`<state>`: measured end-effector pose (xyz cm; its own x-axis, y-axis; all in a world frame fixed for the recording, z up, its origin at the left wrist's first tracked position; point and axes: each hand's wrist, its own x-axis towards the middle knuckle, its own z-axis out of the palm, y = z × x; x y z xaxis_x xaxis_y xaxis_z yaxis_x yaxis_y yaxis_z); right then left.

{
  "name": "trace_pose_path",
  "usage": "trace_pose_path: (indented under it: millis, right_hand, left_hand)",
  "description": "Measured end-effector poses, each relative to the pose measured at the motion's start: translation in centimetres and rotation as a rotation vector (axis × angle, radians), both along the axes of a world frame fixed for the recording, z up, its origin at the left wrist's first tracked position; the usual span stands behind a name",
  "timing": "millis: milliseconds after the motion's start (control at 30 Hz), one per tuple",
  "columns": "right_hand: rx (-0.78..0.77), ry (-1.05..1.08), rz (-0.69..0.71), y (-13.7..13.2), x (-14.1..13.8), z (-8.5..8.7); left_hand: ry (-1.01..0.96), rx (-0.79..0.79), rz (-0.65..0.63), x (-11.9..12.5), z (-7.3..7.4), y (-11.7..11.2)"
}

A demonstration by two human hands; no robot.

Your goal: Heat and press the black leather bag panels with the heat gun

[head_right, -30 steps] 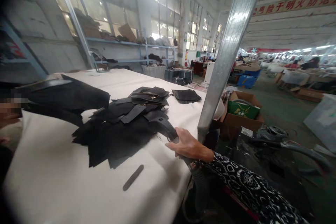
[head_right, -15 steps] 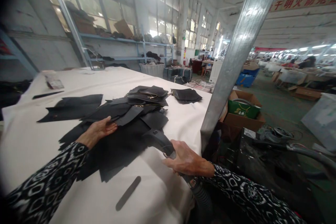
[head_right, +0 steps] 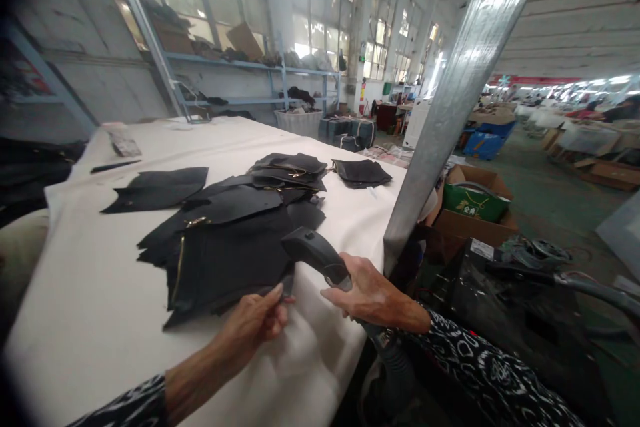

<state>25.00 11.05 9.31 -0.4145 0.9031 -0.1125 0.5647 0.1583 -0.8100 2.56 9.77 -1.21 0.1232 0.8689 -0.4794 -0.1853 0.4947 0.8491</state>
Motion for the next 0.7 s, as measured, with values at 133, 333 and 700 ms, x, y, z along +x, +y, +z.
trace_pose_path:
  millis: [133,333,700]
  right_hand:
    - [0.007,-0.018,0.028,-0.6,-1.0,0.4]
    - [-0.048,-0.030,0.118,-1.0,-2.5,0.2]
    - [0.025,-0.117,0.331,1.3,-8.2,-0.8]
  left_hand:
    - [0.059,-0.010,-0.591,1.0,2.0,-3.4]
    - [0.982,0.665,0.287,-13.0,4.7,2.3]
    - [0.855,0.600,0.236,-20.1,2.5,7.0]
